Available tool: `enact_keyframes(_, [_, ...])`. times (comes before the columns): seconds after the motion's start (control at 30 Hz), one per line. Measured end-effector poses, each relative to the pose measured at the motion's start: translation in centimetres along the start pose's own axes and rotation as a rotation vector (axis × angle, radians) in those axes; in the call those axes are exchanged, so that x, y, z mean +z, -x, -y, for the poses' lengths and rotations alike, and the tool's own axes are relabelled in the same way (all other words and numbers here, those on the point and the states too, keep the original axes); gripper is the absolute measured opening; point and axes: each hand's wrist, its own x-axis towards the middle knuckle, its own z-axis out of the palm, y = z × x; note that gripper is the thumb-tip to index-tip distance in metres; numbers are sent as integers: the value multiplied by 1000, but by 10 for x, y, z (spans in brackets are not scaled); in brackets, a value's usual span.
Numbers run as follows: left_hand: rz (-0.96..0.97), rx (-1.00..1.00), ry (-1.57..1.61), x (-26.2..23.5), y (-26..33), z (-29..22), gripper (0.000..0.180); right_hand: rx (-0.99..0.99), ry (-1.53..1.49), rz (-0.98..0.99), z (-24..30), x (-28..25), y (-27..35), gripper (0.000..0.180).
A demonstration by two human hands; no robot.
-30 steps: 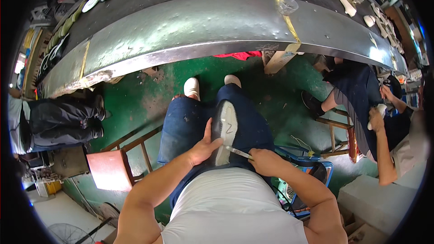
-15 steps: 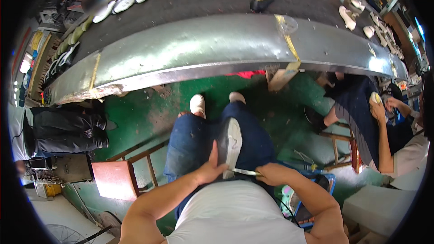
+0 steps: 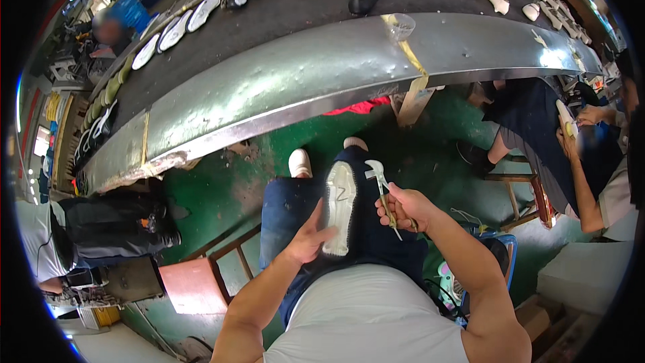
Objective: Trim and finish shoes on an assembly line using a pincer tool.
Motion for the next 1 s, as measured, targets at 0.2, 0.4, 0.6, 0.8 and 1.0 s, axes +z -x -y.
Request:
enact_keyframes(0.2, [72, 148, 113, 34, -4, -78, 99, -197, 250, -193, 16, -2, 27, 45])
enact_keyframes(0.4, [90, 475, -63, 51, -65, -218, 93, -607, 891, -322, 60, 22, 26, 30])
enact_keyframes(0.6, [-126, 398, -449, 54, -188, -379, 93, -1429, 1716, -724, 153, 46, -6, 44])
enact_keyframes(0.8, [-761, 461, -1971, 92, -330, -443, 79, -1455, 1827, -824, 233, 39, -57, 48])
enact_keyframes(1.0, [-203, 491, -2547, 53, -406, -444, 66, -1397, 1804, -814, 239, 25, -71, 57])
